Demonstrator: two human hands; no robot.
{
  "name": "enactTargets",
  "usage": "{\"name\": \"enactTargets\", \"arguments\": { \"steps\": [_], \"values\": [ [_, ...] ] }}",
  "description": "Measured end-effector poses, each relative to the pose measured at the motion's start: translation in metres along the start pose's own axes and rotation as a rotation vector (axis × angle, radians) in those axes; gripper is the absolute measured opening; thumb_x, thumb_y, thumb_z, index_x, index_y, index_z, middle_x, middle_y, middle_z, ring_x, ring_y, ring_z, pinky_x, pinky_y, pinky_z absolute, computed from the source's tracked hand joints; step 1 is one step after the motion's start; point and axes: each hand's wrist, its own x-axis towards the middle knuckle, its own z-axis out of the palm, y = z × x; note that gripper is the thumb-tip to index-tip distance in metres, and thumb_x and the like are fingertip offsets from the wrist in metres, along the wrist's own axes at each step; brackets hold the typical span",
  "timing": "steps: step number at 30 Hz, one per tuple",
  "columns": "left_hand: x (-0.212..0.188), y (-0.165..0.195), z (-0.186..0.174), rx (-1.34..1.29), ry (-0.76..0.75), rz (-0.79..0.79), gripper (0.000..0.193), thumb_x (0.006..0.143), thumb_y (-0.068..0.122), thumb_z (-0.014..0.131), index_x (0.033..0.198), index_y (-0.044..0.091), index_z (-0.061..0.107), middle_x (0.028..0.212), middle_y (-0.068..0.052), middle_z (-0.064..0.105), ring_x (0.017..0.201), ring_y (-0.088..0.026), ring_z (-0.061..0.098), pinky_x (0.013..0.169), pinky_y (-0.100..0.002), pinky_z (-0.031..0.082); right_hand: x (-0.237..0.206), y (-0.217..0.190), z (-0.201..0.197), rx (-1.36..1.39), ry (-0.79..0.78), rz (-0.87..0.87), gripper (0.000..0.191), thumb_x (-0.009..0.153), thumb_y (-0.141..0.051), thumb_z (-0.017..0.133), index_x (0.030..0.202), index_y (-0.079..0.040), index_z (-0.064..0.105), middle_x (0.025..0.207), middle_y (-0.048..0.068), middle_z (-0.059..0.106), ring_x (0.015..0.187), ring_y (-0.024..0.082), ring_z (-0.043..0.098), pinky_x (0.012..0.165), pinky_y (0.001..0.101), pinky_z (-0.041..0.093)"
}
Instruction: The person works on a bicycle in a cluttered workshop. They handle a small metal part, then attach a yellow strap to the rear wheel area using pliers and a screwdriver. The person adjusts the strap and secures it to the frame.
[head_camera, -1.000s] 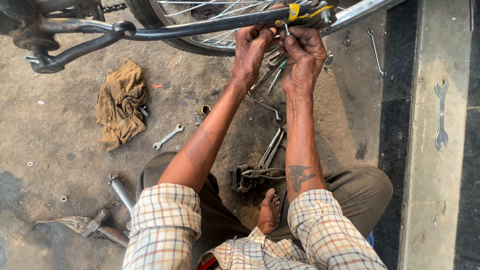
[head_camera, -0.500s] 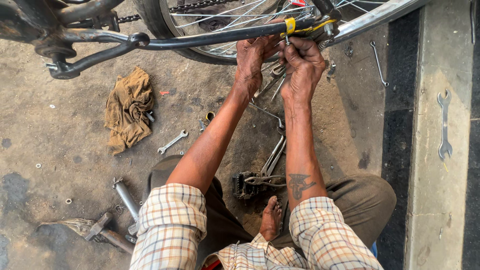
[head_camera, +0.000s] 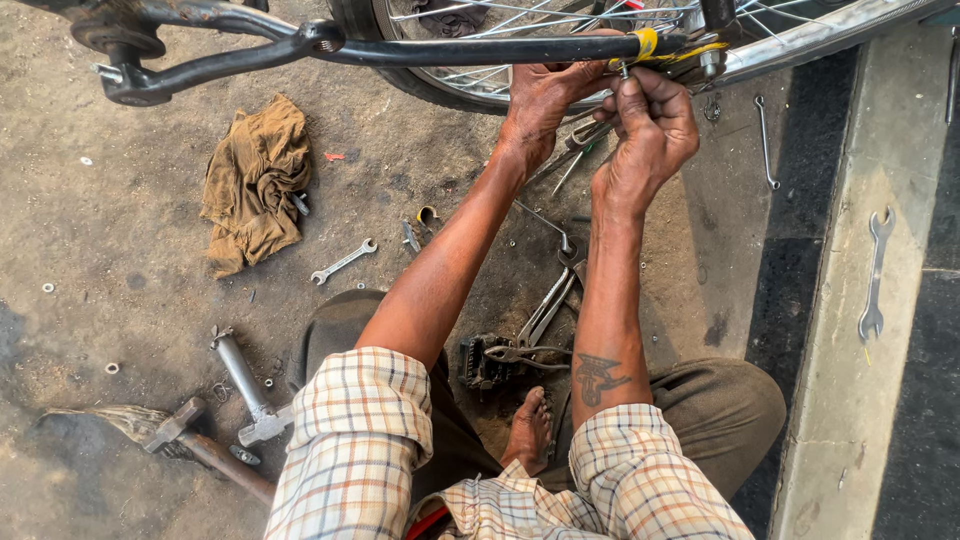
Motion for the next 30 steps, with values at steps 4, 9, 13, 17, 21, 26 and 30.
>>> {"name": "enactTargets", "arguments": {
  "steps": [4,9,13,17,21,26,30],
  "values": [
    [-0.001,0.004,0.001,0.002,0.005,-0.013,0.017,0.093,0.007,0.077,0.108,-0.001,0.077,0.099,-0.015,0.079,0.092,-0.023,0.079,0.088,-0.038,0.068,0.002,0.0,0.004,0.006,-0.001,-0.008,0.007,0.096,0.007,0.071,0.1,0.001,0.071,0.088,0.013,0.075,0.075,0.017,0.071,0.064,0.0325,0.063],
    [0.003,0.0,-0.003,0.014,0.012,-0.044,0.014,0.095,0.006,0.074,0.104,-0.004,0.077,0.098,-0.016,0.079,0.09,-0.023,0.079,0.086,-0.038,0.066,0.008,-0.004,0.005,0.027,0.034,0.07,0.007,0.092,0.008,0.071,0.097,0.002,0.071,0.084,0.015,0.076,0.069,0.018,0.072,0.06,0.0329,0.063],
    [0.007,-0.006,-0.003,-0.022,0.001,-0.02,0.014,0.097,0.006,0.068,0.101,-0.006,0.074,0.098,-0.016,0.079,0.089,-0.024,0.08,0.085,-0.038,0.066,0.012,-0.007,0.003,-0.022,0.031,0.096,0.007,0.091,0.008,0.071,0.094,0.002,0.07,0.08,0.014,0.075,0.064,0.018,0.071,0.056,0.0322,0.063],
    [0.009,-0.011,-0.001,-0.07,-0.002,-0.005,0.015,0.099,0.005,0.066,0.101,-0.007,0.074,0.099,-0.016,0.078,0.09,-0.023,0.079,0.087,-0.038,0.069,0.01,-0.001,0.0,-0.184,-0.094,-0.113,0.008,0.098,0.005,0.072,0.099,0.0,0.067,0.085,0.009,0.072,0.069,0.014,0.067,0.059,0.0288,0.059],
    [0.009,-0.013,0.001,-0.044,0.001,0.035,0.014,0.099,0.005,0.066,0.1,-0.005,0.074,0.097,-0.016,0.078,0.09,-0.023,0.079,0.085,-0.038,0.065,0.01,0.013,-0.005,-0.342,-0.118,-0.251,0.009,0.101,0.001,0.072,0.1,-0.003,0.063,0.085,0.004,0.067,0.069,0.012,0.063,0.059,0.0266,0.057],
    [0.013,-0.013,0.005,0.071,0.008,0.043,0.012,0.097,0.006,0.067,0.099,-0.002,0.075,0.092,-0.014,0.08,0.087,-0.022,0.08,0.081,-0.035,0.065,0.017,0.016,-0.013,-0.632,-0.1,-0.341,0.011,0.104,-0.004,0.073,0.098,-0.004,0.064,0.084,0.004,0.069,0.066,0.01,0.065,0.056,0.0247,0.06],
    [0.016,-0.011,0.005,0.362,0.031,0.1,0.015,0.096,0.014,0.071,0.096,0.001,0.078,0.081,-0.011,0.078,0.075,-0.017,0.074,0.067,-0.03,0.062,0.021,0.015,-0.018,-0.695,-0.097,-0.227,0.009,0.104,-0.008,0.068,0.097,-0.004,0.065,0.076,0.002,0.068,0.055,0.008,0.064,0.045,0.0244,0.057]
  ]
}}
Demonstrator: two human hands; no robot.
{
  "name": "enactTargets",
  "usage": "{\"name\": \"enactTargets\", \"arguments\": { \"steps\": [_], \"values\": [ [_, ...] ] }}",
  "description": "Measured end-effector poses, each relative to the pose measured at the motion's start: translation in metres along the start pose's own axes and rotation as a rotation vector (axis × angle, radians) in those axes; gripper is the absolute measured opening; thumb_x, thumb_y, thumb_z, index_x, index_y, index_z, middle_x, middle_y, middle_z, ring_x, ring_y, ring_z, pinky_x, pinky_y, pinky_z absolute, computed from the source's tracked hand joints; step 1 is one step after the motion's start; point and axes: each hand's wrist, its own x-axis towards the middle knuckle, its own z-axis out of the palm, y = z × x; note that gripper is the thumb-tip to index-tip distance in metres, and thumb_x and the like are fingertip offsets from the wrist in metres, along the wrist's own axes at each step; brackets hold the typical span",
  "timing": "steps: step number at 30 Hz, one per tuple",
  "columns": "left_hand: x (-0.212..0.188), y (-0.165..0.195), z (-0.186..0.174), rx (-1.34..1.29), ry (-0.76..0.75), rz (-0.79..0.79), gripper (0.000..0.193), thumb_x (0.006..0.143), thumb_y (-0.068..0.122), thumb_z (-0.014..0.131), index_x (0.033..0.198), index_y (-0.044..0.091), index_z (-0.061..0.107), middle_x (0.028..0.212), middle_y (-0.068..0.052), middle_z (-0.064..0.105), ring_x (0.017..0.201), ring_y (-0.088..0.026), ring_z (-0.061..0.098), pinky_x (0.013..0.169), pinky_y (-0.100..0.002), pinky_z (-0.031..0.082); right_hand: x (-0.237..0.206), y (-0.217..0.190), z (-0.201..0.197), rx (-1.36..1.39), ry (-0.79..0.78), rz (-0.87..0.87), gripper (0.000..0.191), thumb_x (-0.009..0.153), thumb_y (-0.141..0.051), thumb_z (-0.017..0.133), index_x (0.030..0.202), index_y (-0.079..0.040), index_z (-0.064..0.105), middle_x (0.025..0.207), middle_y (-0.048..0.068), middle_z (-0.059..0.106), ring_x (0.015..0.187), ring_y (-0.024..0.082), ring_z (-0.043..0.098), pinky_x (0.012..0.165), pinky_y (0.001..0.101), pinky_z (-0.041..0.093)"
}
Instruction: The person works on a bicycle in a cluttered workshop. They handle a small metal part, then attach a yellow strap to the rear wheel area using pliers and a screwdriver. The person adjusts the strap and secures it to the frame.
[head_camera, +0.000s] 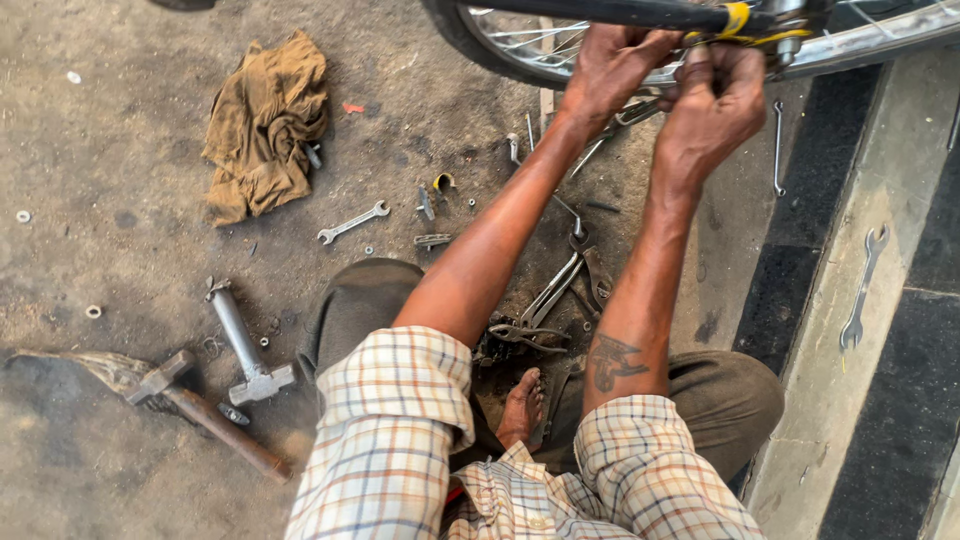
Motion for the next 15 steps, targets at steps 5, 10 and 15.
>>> {"name": "enactTargets", "arguments": {
  "steps": [5,10,15],
  "values": [
    [0.0,-0.011,0.002,0.114,0.035,-0.076,0.018,0.094,0.02,0.066,0.095,0.006,0.077,0.069,-0.003,0.076,0.055,-0.009,0.067,0.048,-0.028,0.056,-0.004,0.012,0.005,0.422,-0.03,0.093,0.007,0.107,-0.001,0.06,0.101,0.001,0.062,0.08,0.006,0.061,0.059,0.013,0.055,0.049,0.03,0.049],
    [0.01,-0.028,0.017,0.273,0.151,0.161,0.014,0.094,0.021,0.069,0.097,0.009,0.077,0.07,-0.002,0.077,0.057,-0.008,0.068,0.053,-0.027,0.055,-0.002,0.018,0.0,0.33,-0.026,0.001,0.01,0.112,-0.002,0.061,0.103,0.001,0.061,0.084,0.004,0.06,0.065,0.011,0.054,0.053,0.0264,0.048],
    [0.01,-0.032,0.019,0.03,0.058,0.063,0.016,0.094,0.02,0.074,0.098,0.007,0.083,0.076,-0.004,0.085,0.065,-0.009,0.077,0.055,-0.027,0.062,-0.001,0.011,-0.01,0.197,-0.136,-0.191,0.013,0.117,-0.008,0.06,0.108,0.0,0.059,0.09,0.004,0.061,0.07,0.011,0.061,0.056,0.0268,0.056]
  ]
}}
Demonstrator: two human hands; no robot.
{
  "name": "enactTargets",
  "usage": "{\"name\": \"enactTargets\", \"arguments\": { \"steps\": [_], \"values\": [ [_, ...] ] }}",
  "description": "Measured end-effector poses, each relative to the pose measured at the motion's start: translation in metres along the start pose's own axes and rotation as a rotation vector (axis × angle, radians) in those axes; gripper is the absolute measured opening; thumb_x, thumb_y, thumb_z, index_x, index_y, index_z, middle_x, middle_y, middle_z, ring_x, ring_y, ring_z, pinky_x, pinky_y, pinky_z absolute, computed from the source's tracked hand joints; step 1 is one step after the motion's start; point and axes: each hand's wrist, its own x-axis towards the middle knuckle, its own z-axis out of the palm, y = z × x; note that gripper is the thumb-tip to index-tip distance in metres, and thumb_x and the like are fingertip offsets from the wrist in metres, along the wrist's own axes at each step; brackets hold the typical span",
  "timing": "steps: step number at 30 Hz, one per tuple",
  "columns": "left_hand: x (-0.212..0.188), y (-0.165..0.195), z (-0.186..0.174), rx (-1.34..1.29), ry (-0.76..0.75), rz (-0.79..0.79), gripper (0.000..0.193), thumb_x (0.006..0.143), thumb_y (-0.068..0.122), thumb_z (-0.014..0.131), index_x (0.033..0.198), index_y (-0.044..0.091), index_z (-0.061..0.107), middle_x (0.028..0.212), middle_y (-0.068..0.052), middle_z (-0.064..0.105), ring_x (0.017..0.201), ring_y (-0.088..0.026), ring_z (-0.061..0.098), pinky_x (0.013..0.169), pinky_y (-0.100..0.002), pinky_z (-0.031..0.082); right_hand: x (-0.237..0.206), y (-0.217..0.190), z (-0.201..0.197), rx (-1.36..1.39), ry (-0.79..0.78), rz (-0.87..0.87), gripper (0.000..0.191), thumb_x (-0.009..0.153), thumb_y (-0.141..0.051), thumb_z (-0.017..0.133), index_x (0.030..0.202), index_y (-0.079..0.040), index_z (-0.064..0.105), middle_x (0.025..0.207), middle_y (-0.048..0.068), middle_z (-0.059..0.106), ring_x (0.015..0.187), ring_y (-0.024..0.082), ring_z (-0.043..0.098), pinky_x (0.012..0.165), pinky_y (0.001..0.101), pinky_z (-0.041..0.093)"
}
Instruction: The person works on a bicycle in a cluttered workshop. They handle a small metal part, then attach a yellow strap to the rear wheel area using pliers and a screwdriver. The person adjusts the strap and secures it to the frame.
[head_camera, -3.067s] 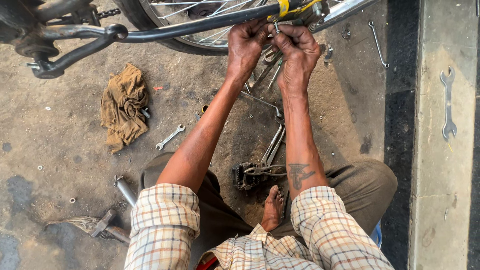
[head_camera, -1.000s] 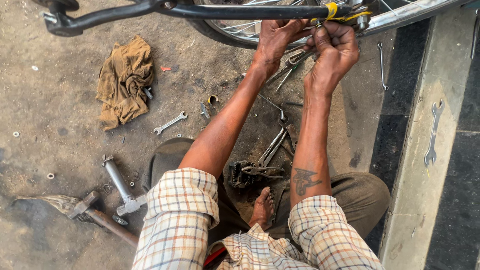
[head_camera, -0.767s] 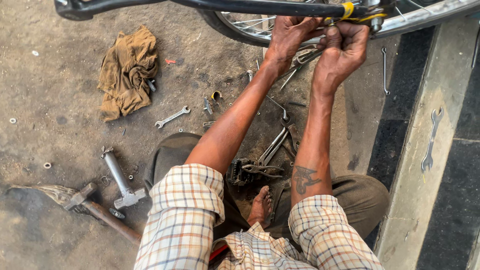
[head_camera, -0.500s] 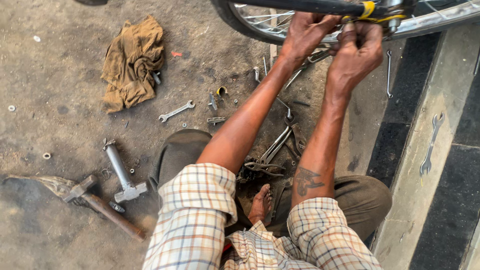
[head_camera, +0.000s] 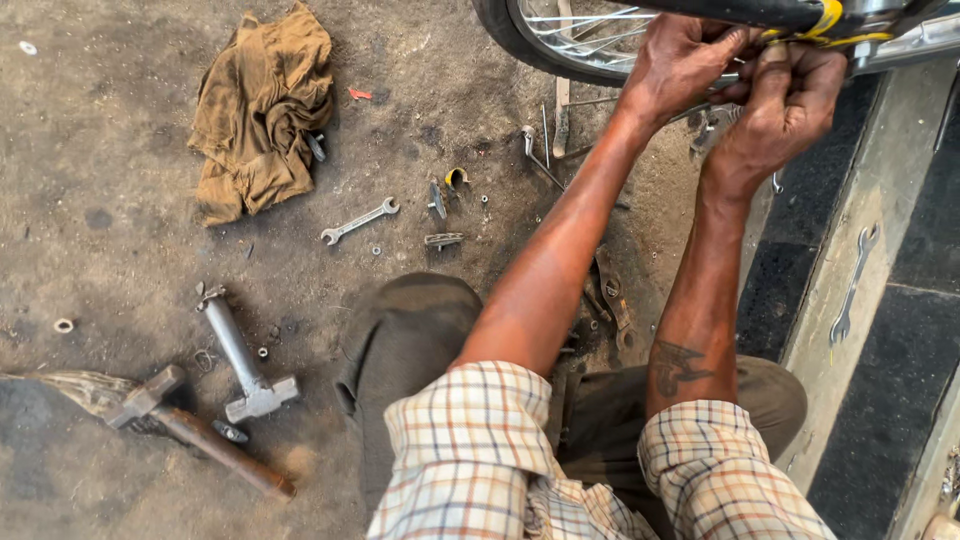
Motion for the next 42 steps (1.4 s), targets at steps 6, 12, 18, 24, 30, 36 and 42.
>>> {"name": "enactTargets", "arguments": {
  "steps": [6,12,18,24,30,36,42],
  "values": [
    [-0.003,0.009,0.004,-0.542,-0.093,-0.169,0.019,0.095,0.013,0.071,0.103,-0.002,0.079,0.084,-0.01,0.084,0.07,-0.016,0.081,0.06,-0.035,0.069,0.002,-0.002,-0.003,-0.138,-0.059,-0.107,0.018,0.121,-0.014,0.06,0.11,0.0,0.055,0.094,0.008,0.065,0.072,0.013,0.066,0.059,0.0269,0.057],
    [-0.007,0.016,0.006,-0.263,0.04,-0.029,0.016,0.09,0.015,0.076,0.1,0.004,0.08,0.079,-0.008,0.084,0.066,-0.014,0.08,0.058,-0.033,0.066,0.004,0.002,-0.01,-0.152,-0.122,-0.12,0.018,0.123,-0.014,0.059,0.113,0.0,0.054,0.089,0.007,0.062,0.07,0.011,0.063,0.06,0.0276,0.057],
    [-0.009,0.041,-0.004,0.539,0.173,0.425,0.021,0.081,0.019,0.073,0.1,0.015,0.08,0.08,-0.005,0.078,0.07,-0.019,0.074,0.066,-0.039,0.059,0.006,-0.013,-0.004,-0.103,-0.042,0.082,0.012,0.118,-0.005,0.065,0.114,-0.001,0.055,0.093,0.006,0.063,0.071,0.011,0.062,0.061,0.0275,0.055],
    [-0.021,0.059,-0.014,0.093,0.012,-0.117,0.021,0.092,0.018,0.075,0.1,0.0,0.078,0.074,-0.011,0.077,0.067,-0.015,0.067,0.062,-0.036,0.057,0.001,-0.016,0.024,0.263,0.239,0.286,0.011,0.104,0.005,0.068,0.107,0.0,0.058,0.098,0.008,0.066,0.08,0.015,0.066,0.068,0.0325,0.06],
    [-0.022,0.061,-0.031,-0.244,-0.174,-0.162,0.017,0.093,0.008,0.072,0.1,-0.007,0.074,0.084,-0.011,0.077,0.071,-0.018,0.075,0.065,-0.034,0.065,0.002,-0.021,0.037,0.397,0.399,0.492,0.014,0.094,0.006,0.072,0.094,-0.002,0.06,0.085,0.006,0.066,0.065,0.012,0.061,0.057,0.029,0.055],
    [-0.03,0.069,-0.039,0.092,-0.067,-0.255,0.034,0.084,0.018,0.084,0.107,-0.007,0.077,0.084,-0.014,0.08,0.063,-0.017,0.071,0.056,-0.031,0.058,-0.004,-0.021,0.037,0.505,0.346,0.525,0.011,0.093,0.007,0.07,0.089,-0.002,0.065,0.078,0.006,0.067,0.06,0.014,0.06,0.053,0.0298,0.053],
    [-0.039,0.077,-0.032,0.179,0.005,-0.168,0.036,0.084,0.02,0.087,0.106,-0.006,0.078,0.091,-0.012,0.078,0.076,-0.011,0.07,0.069,-0.025,0.058,-0.006,-0.009,0.045,0.662,0.441,0.554,0.009,0.087,0.009,0.069,0.087,0.0,0.07,0.083,0.006,0.071,0.072,0.014,0.066,0.063,0.0306,0.058]
  ]
}}
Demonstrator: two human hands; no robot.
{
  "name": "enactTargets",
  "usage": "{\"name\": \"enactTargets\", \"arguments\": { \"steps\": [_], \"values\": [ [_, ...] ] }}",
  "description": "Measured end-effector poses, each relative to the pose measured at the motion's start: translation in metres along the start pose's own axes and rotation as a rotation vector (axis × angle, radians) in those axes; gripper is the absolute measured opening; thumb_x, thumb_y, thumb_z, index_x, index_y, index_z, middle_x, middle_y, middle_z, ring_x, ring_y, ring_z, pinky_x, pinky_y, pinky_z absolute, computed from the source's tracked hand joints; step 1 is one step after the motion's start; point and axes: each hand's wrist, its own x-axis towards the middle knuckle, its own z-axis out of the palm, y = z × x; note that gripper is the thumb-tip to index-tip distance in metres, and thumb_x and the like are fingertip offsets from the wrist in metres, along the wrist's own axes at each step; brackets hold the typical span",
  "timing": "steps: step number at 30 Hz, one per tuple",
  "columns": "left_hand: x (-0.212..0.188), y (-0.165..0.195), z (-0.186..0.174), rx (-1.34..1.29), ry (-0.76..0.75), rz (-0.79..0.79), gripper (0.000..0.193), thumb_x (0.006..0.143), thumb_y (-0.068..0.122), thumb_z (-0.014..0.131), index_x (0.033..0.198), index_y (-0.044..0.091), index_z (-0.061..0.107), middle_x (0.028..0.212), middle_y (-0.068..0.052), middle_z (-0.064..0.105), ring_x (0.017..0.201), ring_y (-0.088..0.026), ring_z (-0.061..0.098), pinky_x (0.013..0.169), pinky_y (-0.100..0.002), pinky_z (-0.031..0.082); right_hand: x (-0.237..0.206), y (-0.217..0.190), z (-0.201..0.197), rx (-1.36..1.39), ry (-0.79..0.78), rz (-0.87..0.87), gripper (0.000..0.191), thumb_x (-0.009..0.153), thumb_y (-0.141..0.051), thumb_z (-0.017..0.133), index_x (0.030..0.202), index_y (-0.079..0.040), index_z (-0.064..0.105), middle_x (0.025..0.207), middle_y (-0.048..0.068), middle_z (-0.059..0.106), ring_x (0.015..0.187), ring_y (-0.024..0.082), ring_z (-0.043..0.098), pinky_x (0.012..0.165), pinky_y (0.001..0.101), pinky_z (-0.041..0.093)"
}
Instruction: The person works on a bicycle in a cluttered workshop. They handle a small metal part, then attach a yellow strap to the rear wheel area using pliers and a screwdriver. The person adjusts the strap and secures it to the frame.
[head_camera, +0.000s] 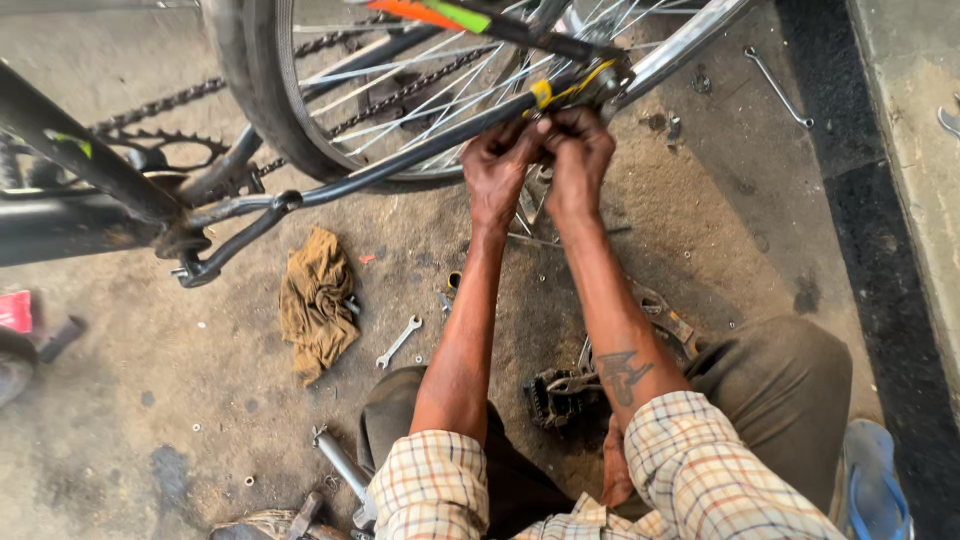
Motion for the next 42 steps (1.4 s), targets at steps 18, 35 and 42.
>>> {"name": "enactTargets", "arguments": {
  "steps": [18,35,42],
  "values": [
    [-0.005,-0.028,0.038,-0.124,0.342,0.165,0.021,0.094,0.001,0.081,0.109,-0.012,0.073,0.099,-0.008,0.064,0.089,-0.013,0.054,0.077,-0.028,0.046,0.058,-0.114,0.009,-1.342,-1.07,-0.981,0.059,0.084,-0.002,0.069,0.141,-0.003,0.052,0.124,0.016,0.06,0.083,0.03,0.069,0.061,0.0429,0.055],
    [-0.007,-0.02,0.074,-0.664,0.494,0.066,0.023,0.09,0.001,0.076,0.112,-0.006,0.073,0.099,-0.012,0.075,0.085,-0.016,0.069,0.069,-0.028,0.057,0.07,-0.084,0.008,-1.266,-0.984,-0.883,0.044,0.088,-0.007,0.066,0.13,-0.012,0.053,0.11,0.013,0.062,0.077,0.029,0.062,0.062,0.0464,0.051],
    [0.003,-0.014,0.084,-0.881,0.43,0.218,0.015,0.1,-0.008,0.067,0.114,-0.012,0.067,0.106,-0.016,0.072,0.091,-0.022,0.07,0.079,-0.031,0.061,0.063,-0.079,0.006,-1.335,-1.028,-0.796,0.048,0.094,-0.01,0.066,0.138,-0.005,0.049,0.099,0.025,0.058,0.054,0.024,0.057,0.044,0.0428,0.045]
  ]
}}
